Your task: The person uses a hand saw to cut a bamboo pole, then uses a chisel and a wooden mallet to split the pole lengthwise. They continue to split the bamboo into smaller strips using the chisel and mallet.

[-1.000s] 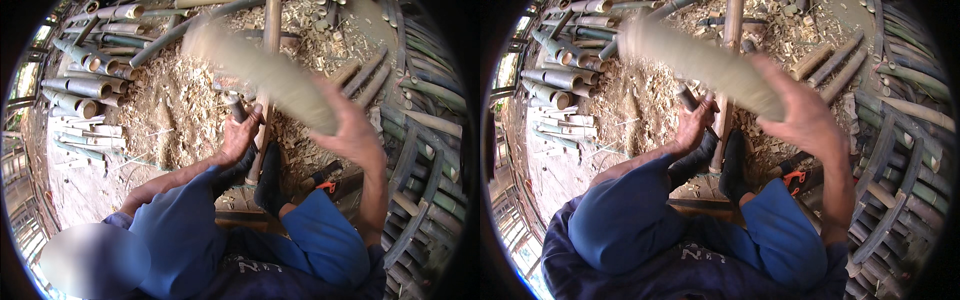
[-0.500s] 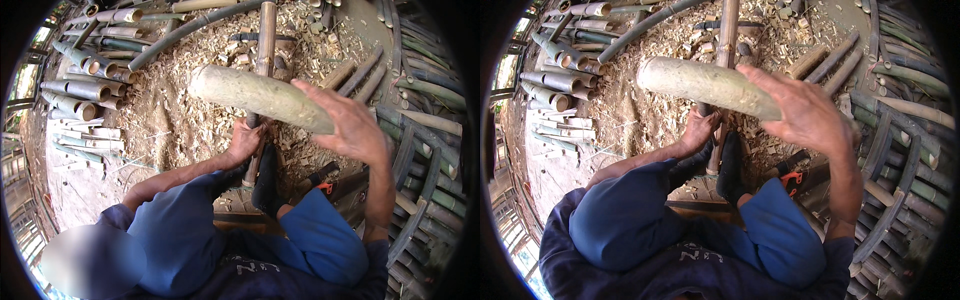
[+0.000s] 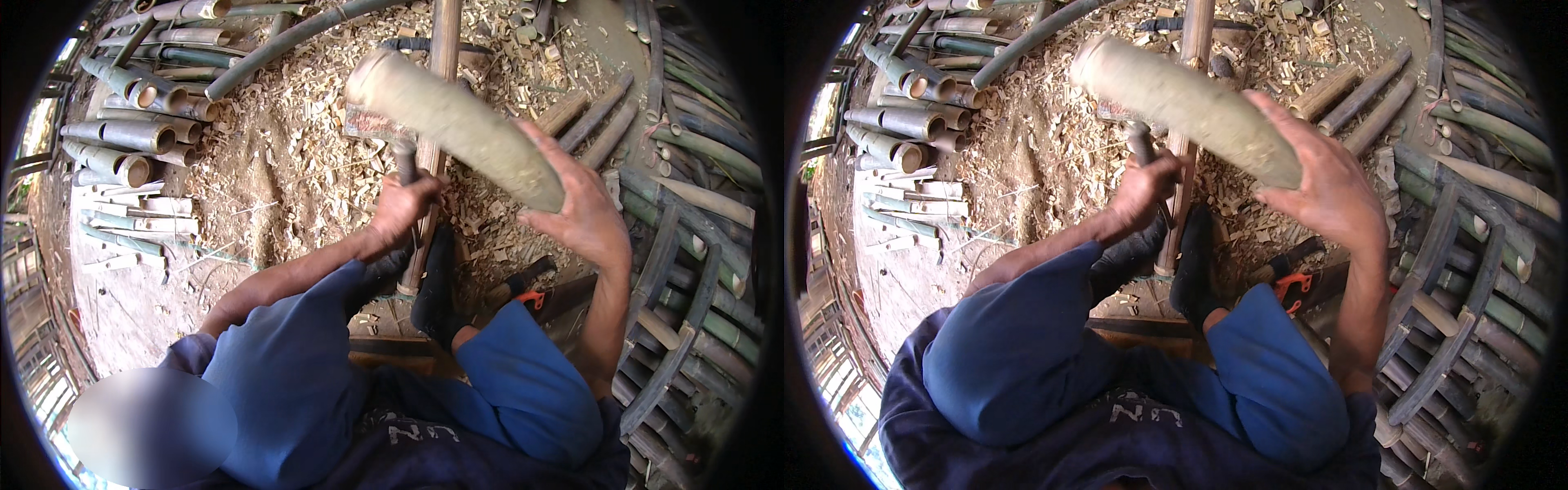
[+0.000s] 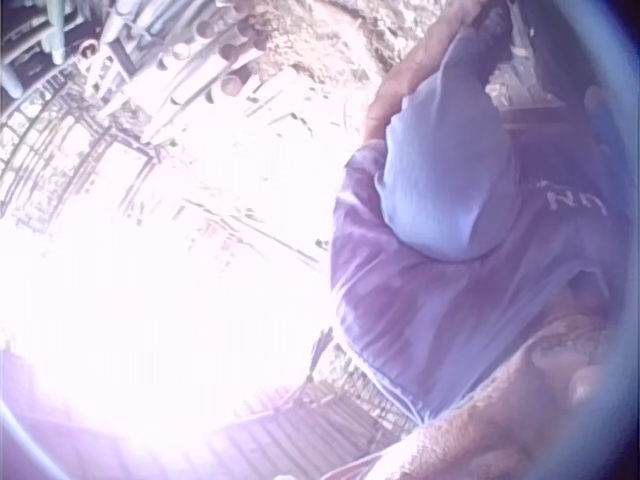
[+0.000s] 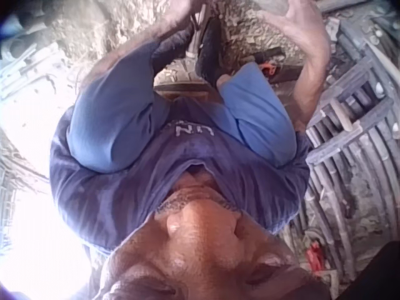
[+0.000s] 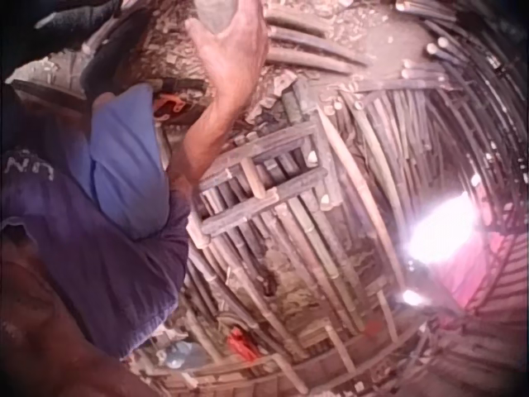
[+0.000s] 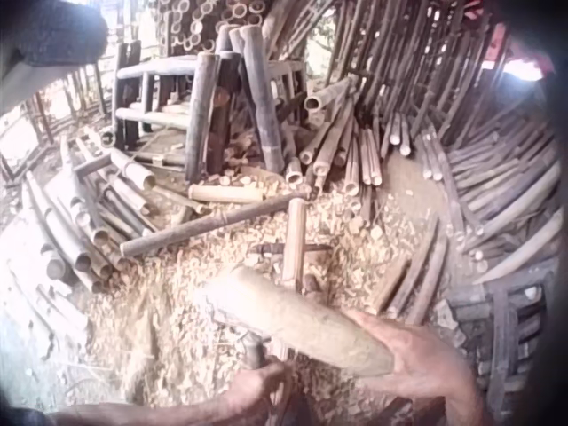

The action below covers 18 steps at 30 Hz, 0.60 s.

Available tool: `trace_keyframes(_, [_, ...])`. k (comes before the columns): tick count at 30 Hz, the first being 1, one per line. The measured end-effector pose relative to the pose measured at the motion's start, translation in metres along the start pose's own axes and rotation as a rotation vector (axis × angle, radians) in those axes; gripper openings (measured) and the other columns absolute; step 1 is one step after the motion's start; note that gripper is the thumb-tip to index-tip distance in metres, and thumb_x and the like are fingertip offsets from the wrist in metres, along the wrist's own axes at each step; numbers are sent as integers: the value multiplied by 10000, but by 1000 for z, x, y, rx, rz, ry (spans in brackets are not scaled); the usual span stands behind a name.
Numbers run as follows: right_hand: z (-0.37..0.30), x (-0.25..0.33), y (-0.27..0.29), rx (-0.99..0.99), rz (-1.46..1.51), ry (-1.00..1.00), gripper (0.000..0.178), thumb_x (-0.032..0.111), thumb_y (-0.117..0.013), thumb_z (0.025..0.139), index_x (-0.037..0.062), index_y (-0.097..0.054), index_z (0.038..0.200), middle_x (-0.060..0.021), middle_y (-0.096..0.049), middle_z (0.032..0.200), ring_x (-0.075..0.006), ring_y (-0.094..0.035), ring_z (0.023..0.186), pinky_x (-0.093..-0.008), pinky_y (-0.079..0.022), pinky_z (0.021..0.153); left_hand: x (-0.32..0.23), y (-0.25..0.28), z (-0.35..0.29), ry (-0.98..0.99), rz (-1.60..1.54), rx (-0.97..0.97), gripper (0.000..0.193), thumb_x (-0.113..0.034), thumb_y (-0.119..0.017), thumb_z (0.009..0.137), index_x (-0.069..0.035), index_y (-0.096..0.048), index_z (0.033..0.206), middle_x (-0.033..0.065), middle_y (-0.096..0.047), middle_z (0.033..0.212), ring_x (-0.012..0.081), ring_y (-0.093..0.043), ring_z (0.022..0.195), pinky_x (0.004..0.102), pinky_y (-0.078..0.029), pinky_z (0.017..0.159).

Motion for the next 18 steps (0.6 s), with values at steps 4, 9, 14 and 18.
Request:
trace_keyframes(4, [-14, -38, 5, -293, 258, 10, 1019, 122, -863, 719, 2, -337, 1582, -177, -523, 1499, -259, -520, 1371, -380, -400, 1159, 29, 55, 35, 169, -380, -2, 180, -217, -681, 910, -92, -604, 805, -27, -450, 606, 109, -385, 468, 292, -304, 450])
trace_keyframes(9, [-41, -103, -28, -590, 462, -288, 900, 175, -866, 784, -54, -380, 1506, -196, -584, 1361, -263, -585, 1236, -378, -448, 1078, 27, 58, 33, 241, -363, -290, 165, -231, -670, 937, -98, -604, 865, -40, -434, 613, 118, -434, 538, 294, -347, 500])
trace_keyframes(14, [-71, -176, -79, -742, 296, -461, 925, 207, -870, 804, -43, -331, 1513, -230, -582, 1343, -318, -615, 1182, -401, -493, 1011, 22, 54, 28, 255, -356, -276, 236, -273, -641, 954, -110, -562, 801, -50, -389, 582, 115, -366, 489, 295, -306, 468])
trace_keyframes(18, [-73, -151, -86, -696, -163, -636, 892, 171, -835, 823, 11, -323, 1535, -235, -565, 1321, -326, -602, 1182, -432, -528, 951, 29, 65, 36, 213, -375, -258, 302, -297, -601, 967, -134, -503, 731, -70, -302, 531, 93, -270, 435, 286, -232, 430])
Point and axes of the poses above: each hand's wrist, its own z-axis towards the middle knuckle, its own y-axis out of the back of the hand, x = y × z, the point moved 8 cm from there along z, towards the middle knuckle
